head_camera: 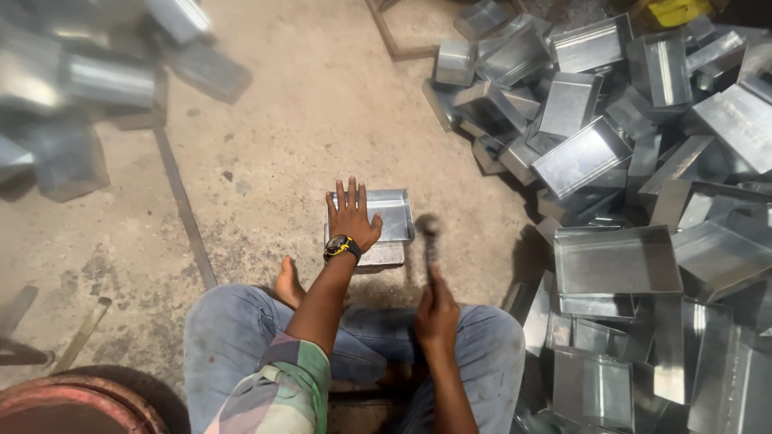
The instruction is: The person hammers the edges and seams of small metal boxes by hand using a hammer while sitting on the floor, handling one box at a time from a large pile.
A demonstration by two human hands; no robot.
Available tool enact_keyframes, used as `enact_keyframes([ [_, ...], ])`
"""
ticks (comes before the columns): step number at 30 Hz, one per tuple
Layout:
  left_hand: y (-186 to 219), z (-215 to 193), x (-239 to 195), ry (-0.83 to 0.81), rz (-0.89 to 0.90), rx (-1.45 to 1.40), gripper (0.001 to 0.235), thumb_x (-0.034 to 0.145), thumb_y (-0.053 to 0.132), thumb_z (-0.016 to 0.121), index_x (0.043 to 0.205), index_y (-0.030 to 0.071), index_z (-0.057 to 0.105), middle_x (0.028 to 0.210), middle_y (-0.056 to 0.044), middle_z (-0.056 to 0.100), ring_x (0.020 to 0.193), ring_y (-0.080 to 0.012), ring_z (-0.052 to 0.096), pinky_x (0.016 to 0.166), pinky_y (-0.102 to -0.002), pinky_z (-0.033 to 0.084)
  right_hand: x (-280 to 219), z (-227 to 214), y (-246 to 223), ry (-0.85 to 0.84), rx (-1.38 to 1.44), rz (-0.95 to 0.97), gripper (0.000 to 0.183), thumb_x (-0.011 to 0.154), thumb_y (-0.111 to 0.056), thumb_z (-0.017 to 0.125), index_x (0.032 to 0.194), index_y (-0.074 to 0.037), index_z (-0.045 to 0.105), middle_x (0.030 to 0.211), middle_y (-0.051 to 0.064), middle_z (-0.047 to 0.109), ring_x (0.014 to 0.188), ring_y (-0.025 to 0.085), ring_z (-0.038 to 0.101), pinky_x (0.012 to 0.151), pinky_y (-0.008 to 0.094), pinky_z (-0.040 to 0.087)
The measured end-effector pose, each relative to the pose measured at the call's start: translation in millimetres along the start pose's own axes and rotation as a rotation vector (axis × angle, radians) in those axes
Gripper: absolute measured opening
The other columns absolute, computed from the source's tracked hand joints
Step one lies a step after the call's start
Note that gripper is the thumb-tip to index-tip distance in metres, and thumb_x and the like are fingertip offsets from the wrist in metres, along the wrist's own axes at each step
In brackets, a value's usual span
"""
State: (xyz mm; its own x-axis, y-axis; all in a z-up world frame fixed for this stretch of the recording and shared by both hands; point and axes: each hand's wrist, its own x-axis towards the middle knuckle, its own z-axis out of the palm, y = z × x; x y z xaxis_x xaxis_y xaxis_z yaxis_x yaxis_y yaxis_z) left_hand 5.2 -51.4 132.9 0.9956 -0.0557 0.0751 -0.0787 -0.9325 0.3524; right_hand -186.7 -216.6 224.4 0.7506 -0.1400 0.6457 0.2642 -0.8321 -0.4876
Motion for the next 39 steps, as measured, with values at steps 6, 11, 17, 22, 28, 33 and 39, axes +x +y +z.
enact_keyframes([
  [6, 6.6, -3.6, -10.3, -0.104, -0.009, 0.008, 0.094, 0.085, 0.046, 0.053, 0.162, 0.006, 0.017, 0.171, -0.017, 0.003, 0.156, -0.0398, -0.006, 0.121, -0.064, -0.007, -3.6, -13.6, -8.0, -0.175, 0.275, 0.675, 0.046, 0.1, -0.01, 0.058, 0.145, -0.007, 0.058, 0.073, 0.015, 0.063, 0.061, 0.015, 0.058, 0.059, 0.037, 0.054],
  [11, 6.7, -23.6, -47.0, -0.181, -0.009, 0.015, 0.101, 0.08, 0.046, 0.056, 0.162, 0.005, 0.014, 0.171, -0.019, 0.0, 0.156, -0.0396, -0.009, 0.121, -0.064, -0.008, 9.8, -11.0, -9.3, 0.021, 0.405, 0.52, 0.045, 0.1, -0.011, 0.059, 0.144, -0.003, 0.057, 0.084, 0.015, 0.068, 0.065, 0.02, 0.063, 0.058, 0.036, 0.056],
  [17, 12.7, -17.3, -78.0, -0.123, -0.016, 0.044, 0.097, 0.081, 0.045, 0.057, 0.159, 0.004, 0.017, 0.169, -0.019, 0.007, 0.155, -0.0408, -0.006, 0.118, -0.066, -0.007, 1.3, 31.4, 17.6, -0.345, 0.161, 0.419, 0.045, 0.096, -0.007, 0.059, 0.141, -0.009, 0.06, 0.114, 0.029, 0.072, 0.105, 0.04, 0.071, 0.084, 0.04, 0.056],
  [22, 10.6, -10.3, -42.6, -0.116, -0.037, 0.018, 0.05, 0.095, 0.038, 0.064, 0.131, 0.006, 0.053, 0.132, -0.017, 0.064, 0.139, -0.034, 0.05, 0.132, -0.063, 0.018, -6.2, 24.0, 41.9, -0.233, 0.092, 0.559, 0.041, 0.095, -0.012, 0.061, 0.136, -0.013, 0.063, 0.093, 0.024, 0.073, 0.083, 0.036, 0.074, 0.072, 0.044, 0.056],
  [28, -1.4, -21.6, -15.7, -0.066, -0.052, -0.055, 0.051, 0.092, 0.02, 0.065, 0.136, -0.002, 0.051, 0.082, -0.019, 0.069, 0.078, -0.0364, 0.069, 0.068, -0.049, 0.057, -7.0, 6.8, 40.9, -0.19, 0.094, 0.704, 0.043, 0.096, -0.017, 0.062, 0.138, -0.014, 0.06, 0.069, 0.016, 0.069, 0.062, 0.027, 0.069, 0.06, 0.042, 0.052],
  [33, 6.8, -32.6, -71.4, -0.24, 0.088, -0.035, 0.06, 0.09, 0.026, 0.056, 0.145, 0.006, 0.044, 0.119, -0.018, 0.066, 0.116, -0.0338, 0.063, 0.09, -0.049, 0.055, -3.0, 7.8, 19.4, -0.057, 0.21, 0.694, 0.053, 0.095, -0.016, 0.062, 0.145, -0.005, 0.05, 0.064, 0.011, 0.066, 0.053, 0.019, 0.062, 0.053, 0.037, 0.049],
  [39, 20.4, -33.4, -53.7, -0.066, 0.157, -0.005, 0.107, 0.07, 0.044, 0.067, 0.156, -0.004, 0.025, 0.166, -0.024, 0.014, 0.155, -0.0402, 0.009, 0.122, -0.06, 0.005, -2.4, -13.1, -2.8, 0.087, 0.592, 0.554, 0.046, 0.102, -0.01, 0.06, 0.147, 0.001, 0.055, 0.076, 0.004, 0.061, 0.059, 0.008, 0.054, 0.052, 0.025, 0.051],
])
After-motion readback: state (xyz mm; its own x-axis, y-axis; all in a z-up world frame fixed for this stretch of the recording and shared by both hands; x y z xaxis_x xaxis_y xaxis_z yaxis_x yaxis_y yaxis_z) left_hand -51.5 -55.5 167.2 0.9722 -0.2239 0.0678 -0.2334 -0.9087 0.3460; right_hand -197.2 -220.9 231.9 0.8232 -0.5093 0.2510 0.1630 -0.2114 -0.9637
